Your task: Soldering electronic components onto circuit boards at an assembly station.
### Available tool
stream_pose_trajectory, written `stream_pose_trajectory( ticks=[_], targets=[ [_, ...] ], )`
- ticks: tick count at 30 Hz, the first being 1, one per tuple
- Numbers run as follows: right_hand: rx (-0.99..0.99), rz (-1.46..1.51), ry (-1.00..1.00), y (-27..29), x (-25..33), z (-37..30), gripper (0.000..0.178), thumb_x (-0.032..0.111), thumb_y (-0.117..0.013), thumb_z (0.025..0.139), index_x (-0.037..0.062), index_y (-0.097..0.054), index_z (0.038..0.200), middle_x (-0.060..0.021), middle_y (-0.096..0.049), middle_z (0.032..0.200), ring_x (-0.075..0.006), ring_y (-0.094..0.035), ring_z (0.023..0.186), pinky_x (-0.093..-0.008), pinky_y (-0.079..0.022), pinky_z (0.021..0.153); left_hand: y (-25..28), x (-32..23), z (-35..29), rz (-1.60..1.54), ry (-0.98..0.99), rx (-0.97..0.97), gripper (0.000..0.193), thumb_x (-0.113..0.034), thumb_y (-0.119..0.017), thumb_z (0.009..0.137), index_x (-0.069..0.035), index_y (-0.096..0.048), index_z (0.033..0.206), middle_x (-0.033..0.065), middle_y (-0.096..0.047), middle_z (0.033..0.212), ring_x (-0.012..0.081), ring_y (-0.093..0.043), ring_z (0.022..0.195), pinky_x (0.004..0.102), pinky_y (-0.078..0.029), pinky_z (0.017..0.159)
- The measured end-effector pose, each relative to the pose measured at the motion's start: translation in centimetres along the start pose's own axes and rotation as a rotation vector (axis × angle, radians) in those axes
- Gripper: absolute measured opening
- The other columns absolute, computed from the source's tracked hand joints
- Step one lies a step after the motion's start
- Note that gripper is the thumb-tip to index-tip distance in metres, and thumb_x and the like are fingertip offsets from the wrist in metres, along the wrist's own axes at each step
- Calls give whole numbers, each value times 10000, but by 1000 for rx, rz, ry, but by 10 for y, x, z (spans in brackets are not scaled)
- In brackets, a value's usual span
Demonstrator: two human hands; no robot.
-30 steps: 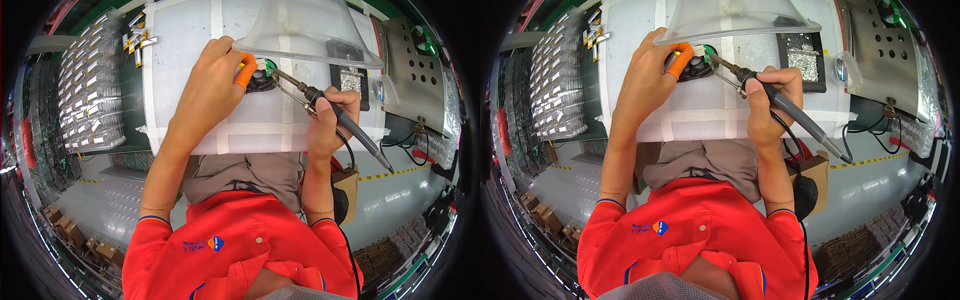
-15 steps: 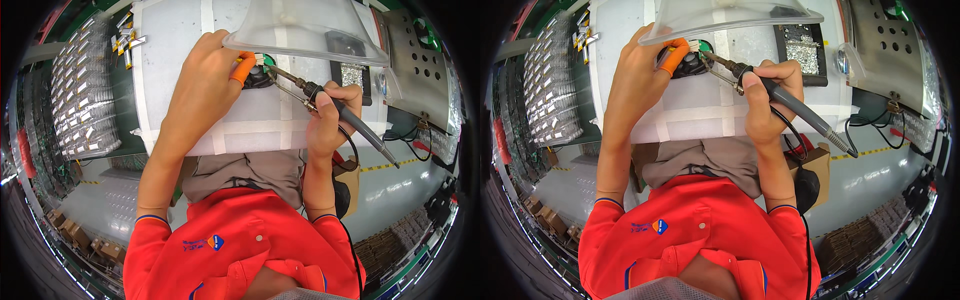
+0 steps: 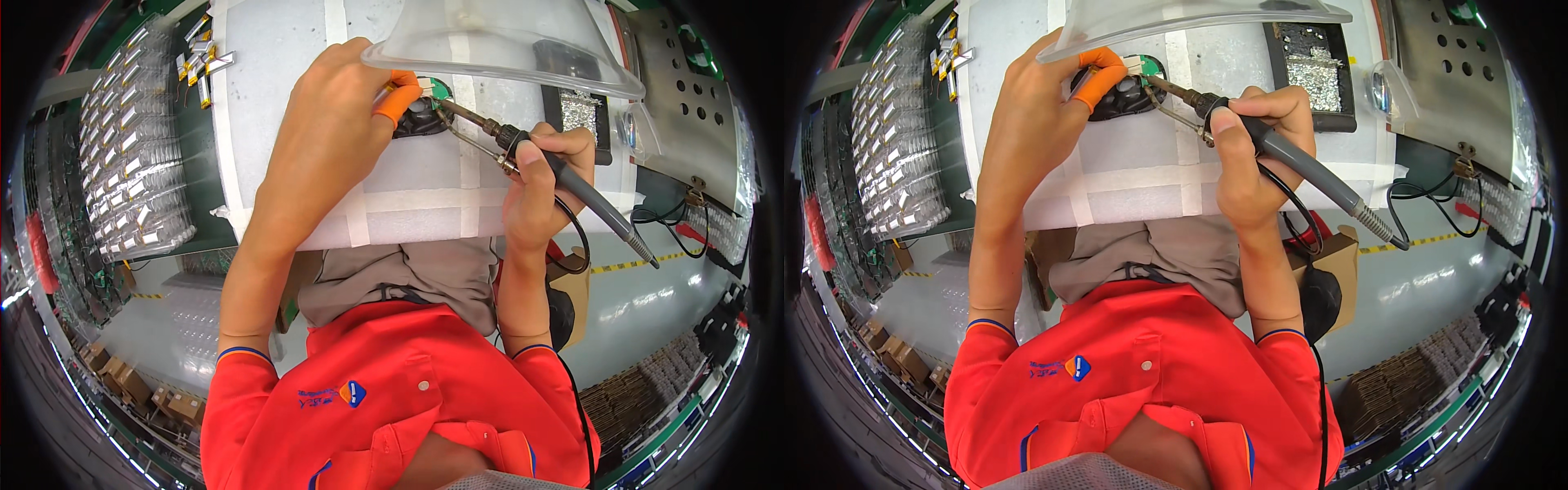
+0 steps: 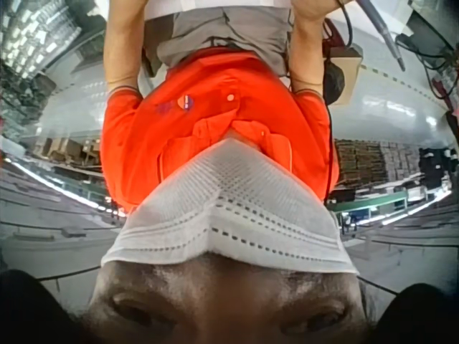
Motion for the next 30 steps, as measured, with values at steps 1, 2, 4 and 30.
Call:
stream_pose_trajectory(
  ticks=[1, 2, 4, 30],
  targets=[
    [4, 2, 11, 0, 1, 0, 169, -15, -625, 880, 10, -463, 919, 9, -455, 661, -30, -367, 581, -191, -300, 527, -1, -1, 0, 10, -6, -9, 95, -49, -723, 775, 15, -683, 832, 170, -628, 830, 360, -583, 803, 452, -486, 728],
    [-3, -2, 4, 0, 1, 0, 167, -18, -622, 878, 8, -462, 918, 9, -455, 661, -30, -368, 580, -191, -299, 527, -2, -2, 0, 20, -9, -17, 94, -49, -723, 774, 15, -679, 826, 170, -629, 830, 359, -584, 805, 452, -487, 729],
    [-20, 2, 8, 0, 1, -1, 163, -24, -616, 874, 6, -462, 918, 10, -454, 661, -30, -368, 579, -192, -298, 526, -4, -3, -1, 36, -20, -32, 95, -49, -723, 773, 17, -677, 823, 173, -631, 832, 359, -585, 809, 453, -488, 730],
    [-73, 99, -40, 7, 1, -4, 117, -15, -554, 788, 13, -456, 844, -12, -409, 649, -55, -310, 564, -223, -268, 516, 7, -11, -8, 105, 59, 256, 94, -44, -641, 830, 22, -688, 879, 194, -627, 803, 384, -611, 725, 448, -488, 681]
  ],
)
Point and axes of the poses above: each hand's wrist, its own z-axis towards the middle knuckle, its own y-axis out of the back of the hand, x = y × z, the point moved 3 cm from there along z, towards the middle knuckle
